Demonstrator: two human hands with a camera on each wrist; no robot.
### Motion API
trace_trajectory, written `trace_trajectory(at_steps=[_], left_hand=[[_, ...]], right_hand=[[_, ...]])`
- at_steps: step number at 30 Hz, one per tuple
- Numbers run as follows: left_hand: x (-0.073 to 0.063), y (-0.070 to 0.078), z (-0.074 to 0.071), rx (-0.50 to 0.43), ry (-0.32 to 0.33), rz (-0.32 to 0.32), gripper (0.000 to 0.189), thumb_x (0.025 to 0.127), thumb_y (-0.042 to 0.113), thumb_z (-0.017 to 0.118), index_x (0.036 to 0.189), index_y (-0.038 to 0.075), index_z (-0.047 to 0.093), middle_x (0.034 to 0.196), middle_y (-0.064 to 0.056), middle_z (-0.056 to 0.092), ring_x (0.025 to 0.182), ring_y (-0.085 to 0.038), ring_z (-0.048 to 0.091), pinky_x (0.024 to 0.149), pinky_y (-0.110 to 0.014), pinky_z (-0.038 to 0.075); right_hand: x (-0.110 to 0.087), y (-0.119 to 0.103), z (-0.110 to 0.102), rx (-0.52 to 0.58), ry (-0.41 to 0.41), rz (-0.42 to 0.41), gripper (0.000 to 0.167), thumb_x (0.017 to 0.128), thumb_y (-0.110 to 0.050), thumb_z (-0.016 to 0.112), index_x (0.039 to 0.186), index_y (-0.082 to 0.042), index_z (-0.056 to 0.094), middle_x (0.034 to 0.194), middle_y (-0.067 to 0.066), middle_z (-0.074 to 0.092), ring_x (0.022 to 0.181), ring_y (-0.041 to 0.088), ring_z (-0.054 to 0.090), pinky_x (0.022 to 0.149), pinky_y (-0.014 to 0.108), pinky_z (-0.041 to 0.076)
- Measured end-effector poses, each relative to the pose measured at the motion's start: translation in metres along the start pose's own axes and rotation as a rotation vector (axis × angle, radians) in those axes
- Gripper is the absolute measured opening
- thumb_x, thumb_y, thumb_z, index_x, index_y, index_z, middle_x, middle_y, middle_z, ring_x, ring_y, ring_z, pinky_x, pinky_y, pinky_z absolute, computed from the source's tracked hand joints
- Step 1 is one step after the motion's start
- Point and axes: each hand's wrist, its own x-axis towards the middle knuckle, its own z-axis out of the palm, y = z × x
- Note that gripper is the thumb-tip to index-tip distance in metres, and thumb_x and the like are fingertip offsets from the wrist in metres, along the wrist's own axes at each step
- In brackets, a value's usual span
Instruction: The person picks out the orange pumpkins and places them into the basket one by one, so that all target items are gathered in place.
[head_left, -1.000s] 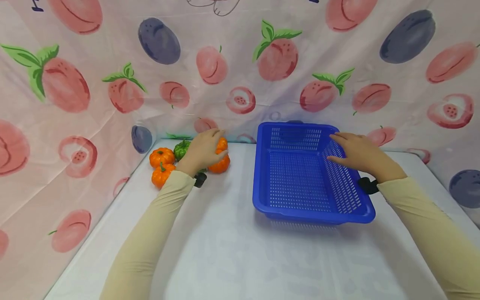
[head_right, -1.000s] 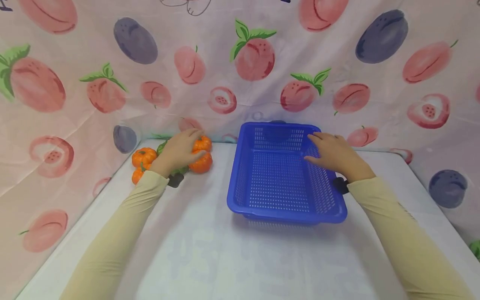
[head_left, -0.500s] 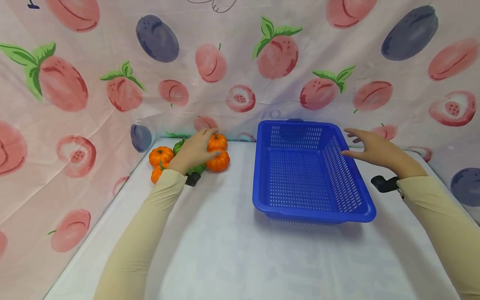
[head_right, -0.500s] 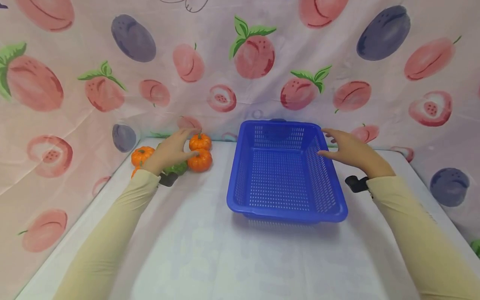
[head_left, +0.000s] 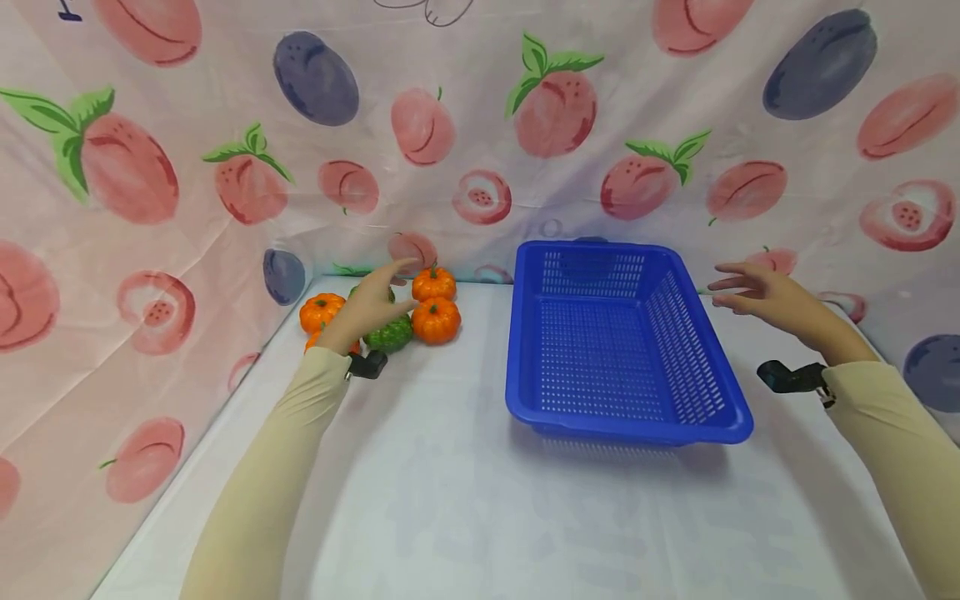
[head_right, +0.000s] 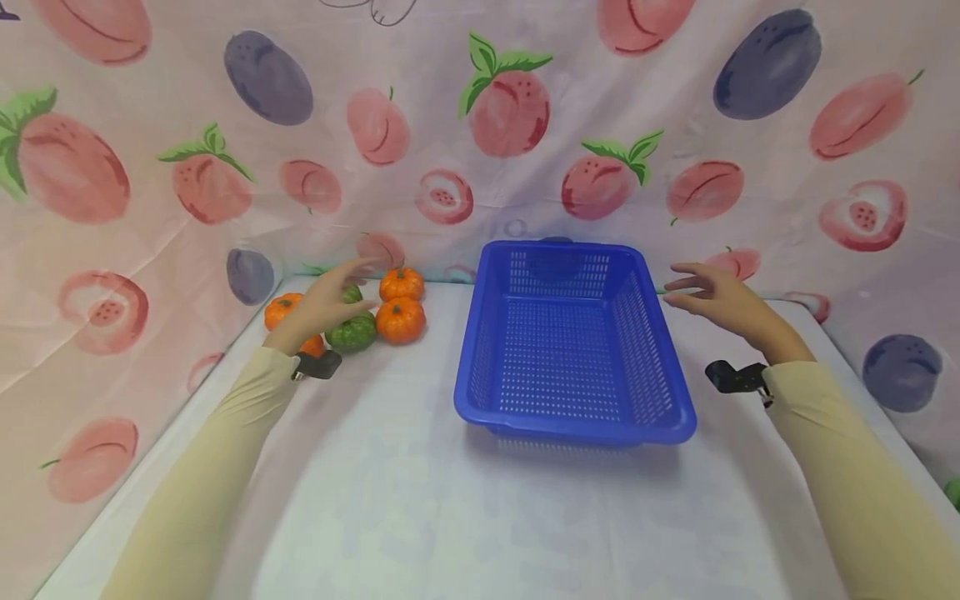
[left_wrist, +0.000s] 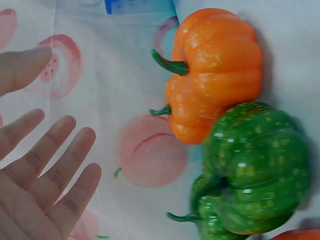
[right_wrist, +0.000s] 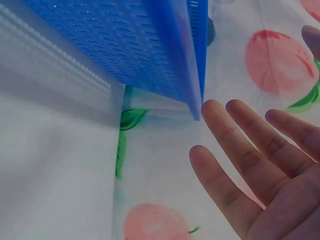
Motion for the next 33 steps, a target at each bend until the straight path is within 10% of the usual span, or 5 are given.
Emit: trace_trajectory(at_steps=[3,8,24,29,33], left_hand=[[-0.005,-0.006,0.001,-0.063,0.023,-0.007,0.066,0.088,0.014,0.064,0.146,0.014,0.031,0.141,-0.017,0.043,0.125,-0.035,0.047,0.104,-0.047,0.041],[-0.014,-0.017,0.003,-0.148,0.102,-0.019,0.064,0.089,0.011,0.064,0.145,0.011,0.033,0.141,-0.018,0.044,0.126,-0.038,0.046,0.109,-0.049,0.037],[-0.042,-0.046,0.012,-0.233,0.254,-0.016,0.058,0.089,0.004,0.062,0.141,0.006,0.039,0.140,-0.021,0.043,0.127,-0.039,0.044,0.107,-0.053,0.037],[-0.047,-0.058,0.010,-0.195,0.271,-0.057,0.058,0.089,0.005,0.062,0.142,0.006,0.039,0.138,-0.021,0.045,0.126,-0.039,0.045,0.105,-0.053,0.038],[-0.051,-0.066,0.008,-0.192,0.294,-0.054,0.056,0.088,0.004,0.062,0.140,0.005,0.041,0.136,-0.022,0.046,0.123,-0.040,0.047,0.104,-0.051,0.041]], right_hand=[[-0.004,0.009,0.000,0.070,-0.004,0.008,0.059,0.097,-0.025,0.050,0.144,0.003,0.028,0.124,0.003,0.061,0.087,-0.017,0.055,0.074,0.011,0.052],[-0.009,0.017,0.002,0.136,-0.007,0.051,0.059,0.098,-0.028,0.049,0.145,0.000,0.026,0.104,-0.034,0.049,0.088,-0.020,0.053,0.074,0.007,0.049],[-0.009,0.036,0.023,0.208,-0.061,0.091,0.062,0.098,-0.029,0.048,0.147,0.002,0.022,0.131,0.014,0.055,0.090,-0.016,0.055,0.078,0.018,0.055],[-0.008,0.040,0.027,0.239,-0.100,0.115,0.065,0.098,-0.032,0.047,0.146,0.003,0.022,0.127,0.005,0.059,0.091,-0.014,0.057,0.082,0.022,0.055],[-0.007,0.041,0.028,0.301,-0.128,0.113,0.064,0.099,-0.030,0.047,0.145,0.006,0.021,0.103,-0.029,0.056,0.090,-0.013,0.058,0.080,0.016,0.054]])
